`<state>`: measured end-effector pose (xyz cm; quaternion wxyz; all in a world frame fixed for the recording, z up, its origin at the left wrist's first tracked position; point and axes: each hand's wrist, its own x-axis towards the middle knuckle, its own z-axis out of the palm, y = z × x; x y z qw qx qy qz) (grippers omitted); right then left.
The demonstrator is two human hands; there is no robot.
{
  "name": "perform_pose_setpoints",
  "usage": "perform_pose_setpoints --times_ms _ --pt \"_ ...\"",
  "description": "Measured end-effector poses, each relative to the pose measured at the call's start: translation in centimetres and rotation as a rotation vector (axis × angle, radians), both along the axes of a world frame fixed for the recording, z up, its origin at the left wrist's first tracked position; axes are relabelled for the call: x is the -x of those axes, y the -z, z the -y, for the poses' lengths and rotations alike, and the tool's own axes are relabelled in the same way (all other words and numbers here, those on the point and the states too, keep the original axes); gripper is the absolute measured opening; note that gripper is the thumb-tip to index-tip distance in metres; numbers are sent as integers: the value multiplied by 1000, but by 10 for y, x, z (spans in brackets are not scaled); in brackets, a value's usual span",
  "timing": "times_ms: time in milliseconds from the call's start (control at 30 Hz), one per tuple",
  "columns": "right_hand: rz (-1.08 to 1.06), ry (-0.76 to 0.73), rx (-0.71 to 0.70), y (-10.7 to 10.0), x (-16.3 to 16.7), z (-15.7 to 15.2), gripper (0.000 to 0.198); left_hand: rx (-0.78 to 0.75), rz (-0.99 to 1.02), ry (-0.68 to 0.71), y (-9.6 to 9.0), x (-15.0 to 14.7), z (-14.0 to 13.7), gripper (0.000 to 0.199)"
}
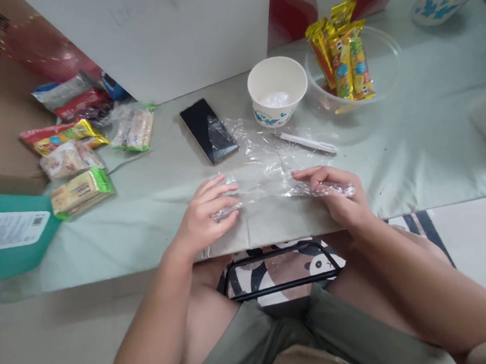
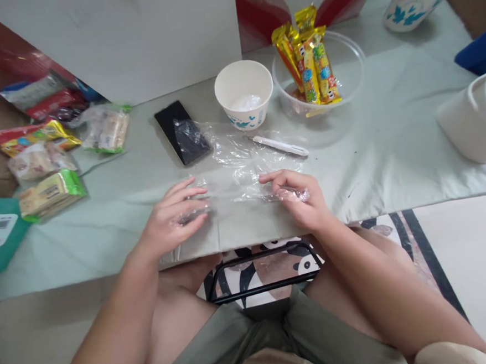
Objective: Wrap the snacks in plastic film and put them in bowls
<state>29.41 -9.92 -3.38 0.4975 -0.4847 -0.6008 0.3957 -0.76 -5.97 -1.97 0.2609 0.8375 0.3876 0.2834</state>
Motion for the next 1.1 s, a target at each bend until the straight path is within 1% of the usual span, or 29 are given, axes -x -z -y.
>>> perform_pose_setpoints --times_ms 33,67,133,200,267,300,367,433,500,567,633,700,733,800,867,900,933,967,1000,1033,1067,1100 --pt "-26 -32 -10 0 0 -2 19 5 14 -12 2 0 0 8" --pt "-26 -53 -19 -1 0 -3 18 9 51 -37 3 1 0 11" --pt "53 -37 -25 -1 2 -5 12 31 201 -105 3 3 1 12" --pt "174 43 -14 -2 3 -5 6 93 424 -214 1 4 3 13" --pt "265 140 31 -2 4 -4 5 187 646 -343 0 4 4 18" --pt "285 181 62 -3 5 -4 7 242 720 -405 -1 3 3 21" --pt "277 257 132 -6 7 -4 11 342 760 -532 -1 1 2 25" --pt "239 316 195 -10 9 -5 15 421 688 -656 0 0 -1 24" --pt "215 367 247 -11 10 -7 18 460 587 -747 2 0 -4 22" --pt "211 392 273 -7 10 -11 20 462 505 -756 4 1 -7 20" --pt "212 406 230 1 8 -16 19 452 439 -699 4 2 -9 17" --pt "223 427 113 9 5 -20 20 453 350 -638 3 2 -10 16" --pt "246 451 38 12 4 -21 25 447 294 -628 2 1 -10 16" --pt "354 516 -137 13 5 -20 36 411 162 -651 -1 -1 -9 18" --pt "507 534 -359 9 11 -11 41 357 43 -699 -3 -3 -7 18" --pt "566 488 -475 7 17 -4 41 337 -7 -717 -3 -4 -6 18" --pt "609 387 -583 4 25 5 43 321 -53 -730 -3 -5 -5 18" --pt "623 226 -638 2 33 13 44 304 -90 -739 -2 -6 -4 18" --pt "653 42 -631 1 41 21 43 281 -115 -747 -1 -6 -4 17" --pt "721 -112 -568 0 48 27 41 256 -131 -756 0 -7 -4 15" --pt "777 -194 -486 0 54 30 40 233 -140 -768 1 -7 -4 15" --pt "832 -237 -401 1 58 32 40 214 -142 -782 2 -7 -5 16"
